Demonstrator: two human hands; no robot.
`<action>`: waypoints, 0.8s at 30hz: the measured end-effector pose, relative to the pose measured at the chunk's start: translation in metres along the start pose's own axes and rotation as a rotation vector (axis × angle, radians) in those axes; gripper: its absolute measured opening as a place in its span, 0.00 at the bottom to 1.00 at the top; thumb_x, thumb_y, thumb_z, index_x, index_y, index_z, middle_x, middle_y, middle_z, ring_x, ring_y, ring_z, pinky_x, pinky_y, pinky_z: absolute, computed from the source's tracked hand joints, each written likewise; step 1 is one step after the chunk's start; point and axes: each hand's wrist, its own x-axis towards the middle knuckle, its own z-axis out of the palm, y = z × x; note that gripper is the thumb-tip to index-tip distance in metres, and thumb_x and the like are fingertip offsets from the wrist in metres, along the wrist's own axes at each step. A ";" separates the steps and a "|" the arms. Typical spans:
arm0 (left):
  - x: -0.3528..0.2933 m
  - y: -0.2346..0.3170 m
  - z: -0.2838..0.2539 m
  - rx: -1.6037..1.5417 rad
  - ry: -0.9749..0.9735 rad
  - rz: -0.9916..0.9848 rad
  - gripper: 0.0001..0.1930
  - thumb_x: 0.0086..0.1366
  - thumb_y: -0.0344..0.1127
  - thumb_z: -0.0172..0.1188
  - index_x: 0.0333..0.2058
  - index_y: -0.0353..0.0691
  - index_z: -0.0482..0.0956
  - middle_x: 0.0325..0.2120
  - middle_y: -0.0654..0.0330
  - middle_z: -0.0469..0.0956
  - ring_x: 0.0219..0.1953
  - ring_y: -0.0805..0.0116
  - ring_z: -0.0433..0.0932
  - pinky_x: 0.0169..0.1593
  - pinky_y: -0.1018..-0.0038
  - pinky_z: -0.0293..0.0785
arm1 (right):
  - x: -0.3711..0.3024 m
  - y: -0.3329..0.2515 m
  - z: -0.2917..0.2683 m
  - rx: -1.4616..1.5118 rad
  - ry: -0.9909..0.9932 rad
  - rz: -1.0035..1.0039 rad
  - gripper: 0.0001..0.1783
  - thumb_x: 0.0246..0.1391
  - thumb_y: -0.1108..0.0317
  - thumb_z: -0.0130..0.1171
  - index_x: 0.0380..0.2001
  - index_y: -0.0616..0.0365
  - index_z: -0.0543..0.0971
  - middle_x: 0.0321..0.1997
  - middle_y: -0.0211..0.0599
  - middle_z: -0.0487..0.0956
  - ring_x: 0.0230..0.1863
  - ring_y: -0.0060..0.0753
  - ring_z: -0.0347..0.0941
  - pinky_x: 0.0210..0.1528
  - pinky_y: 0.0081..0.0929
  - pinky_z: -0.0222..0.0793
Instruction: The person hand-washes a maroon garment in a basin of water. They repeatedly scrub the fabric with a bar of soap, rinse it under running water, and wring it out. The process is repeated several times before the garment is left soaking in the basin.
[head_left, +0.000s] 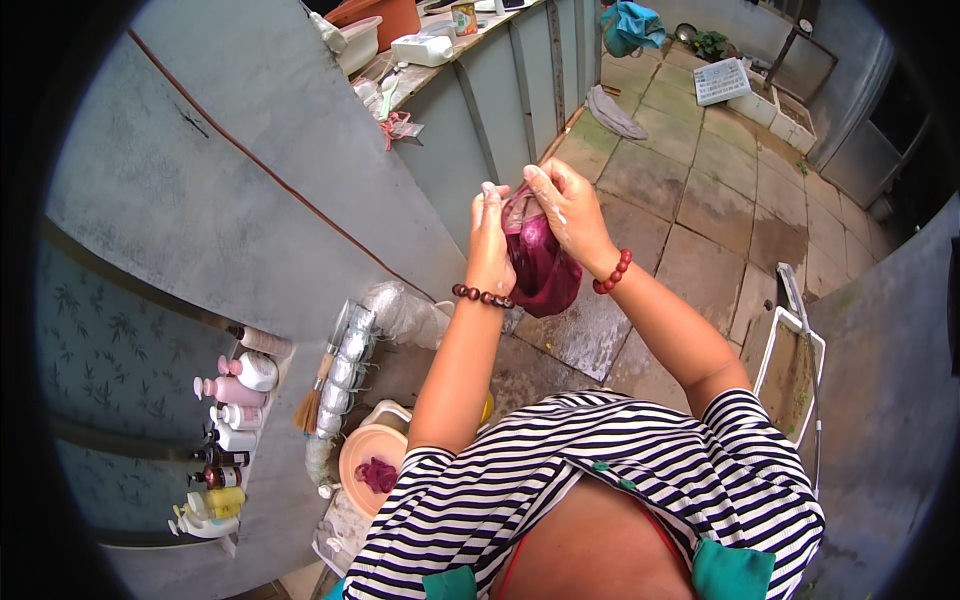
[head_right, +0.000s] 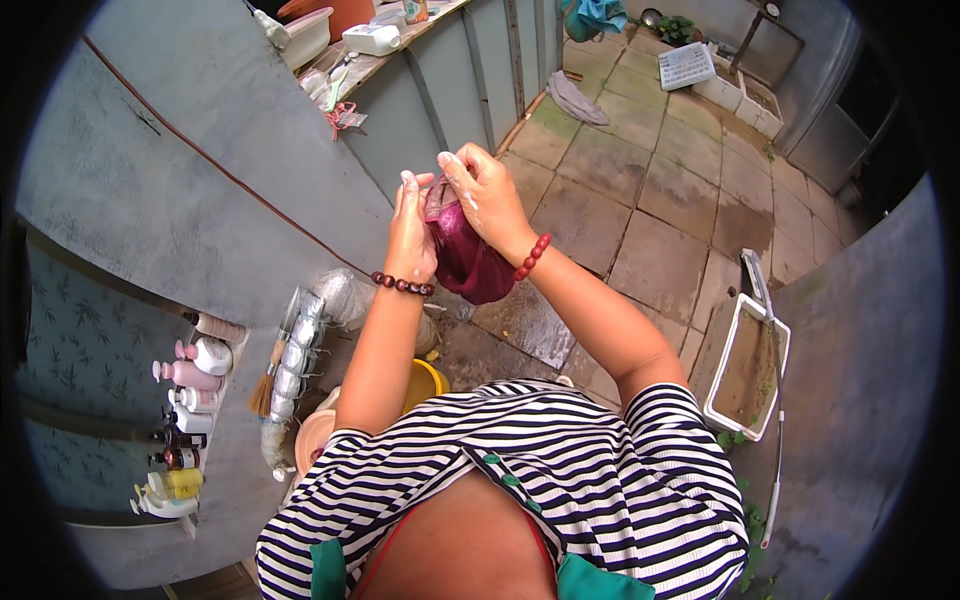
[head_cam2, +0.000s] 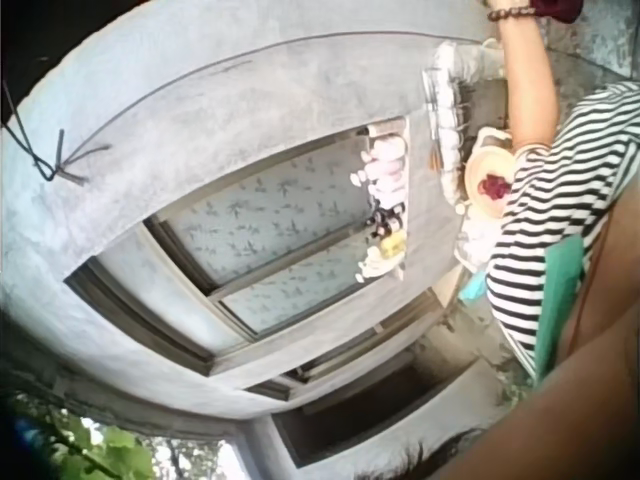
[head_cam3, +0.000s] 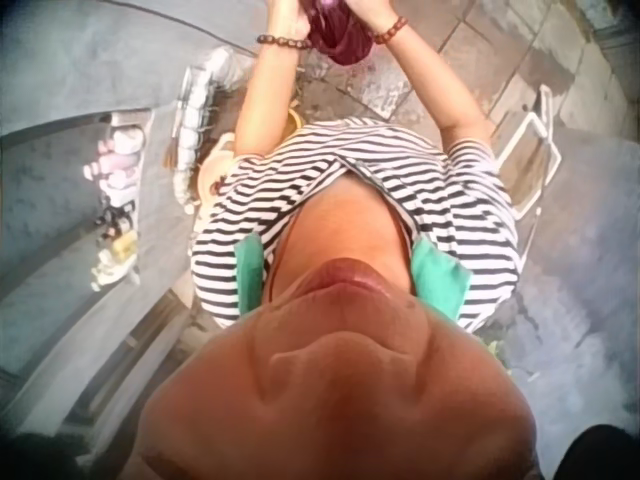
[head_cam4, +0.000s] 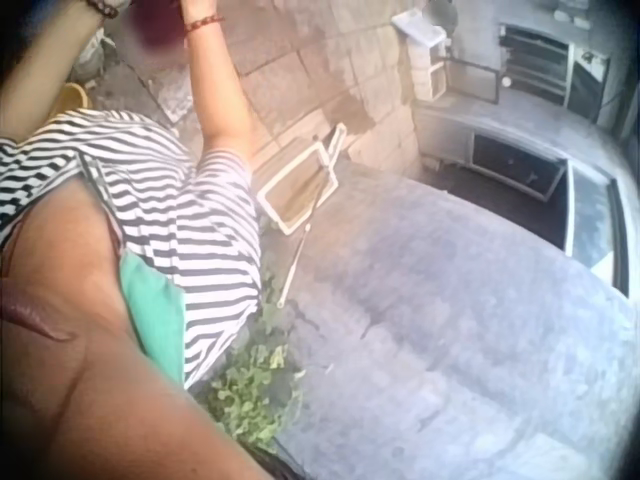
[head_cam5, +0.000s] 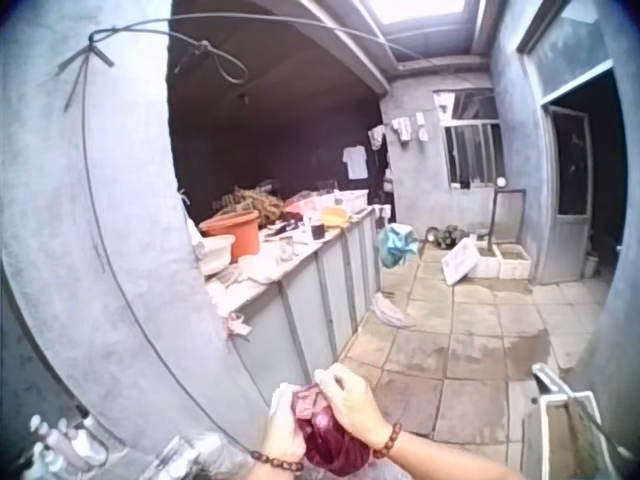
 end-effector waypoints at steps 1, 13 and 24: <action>0.000 -0.008 -0.002 0.029 -0.077 -0.002 0.24 0.74 0.53 0.45 0.53 0.36 0.69 0.48 0.56 0.75 0.51 0.66 0.74 0.58 0.67 0.69 | -0.001 -0.005 0.003 0.018 0.004 0.013 0.18 0.64 0.60 0.56 0.24 0.61 0.69 0.20 0.22 0.63 0.25 0.13 0.56 0.25 0.19 0.57; -0.001 -0.018 -0.004 -0.142 0.042 0.055 0.12 0.75 0.37 0.45 0.42 0.34 0.72 0.37 0.64 0.75 0.43 0.75 0.73 0.48 0.76 0.70 | 0.004 0.017 -0.018 -0.225 0.116 0.037 0.24 0.63 0.57 0.57 0.19 0.61 0.66 0.16 0.26 0.60 0.22 0.17 0.54 0.23 0.26 0.55; -0.009 -0.033 0.031 0.040 0.138 0.108 0.16 0.74 0.43 0.47 0.33 0.37 0.74 0.29 0.66 0.74 0.32 0.76 0.73 0.35 0.75 0.72 | 0.007 -0.007 0.006 -0.610 0.133 -0.029 0.26 0.57 0.52 0.60 0.14 0.60 0.68 0.14 0.49 0.65 0.16 0.52 0.60 0.21 0.40 0.60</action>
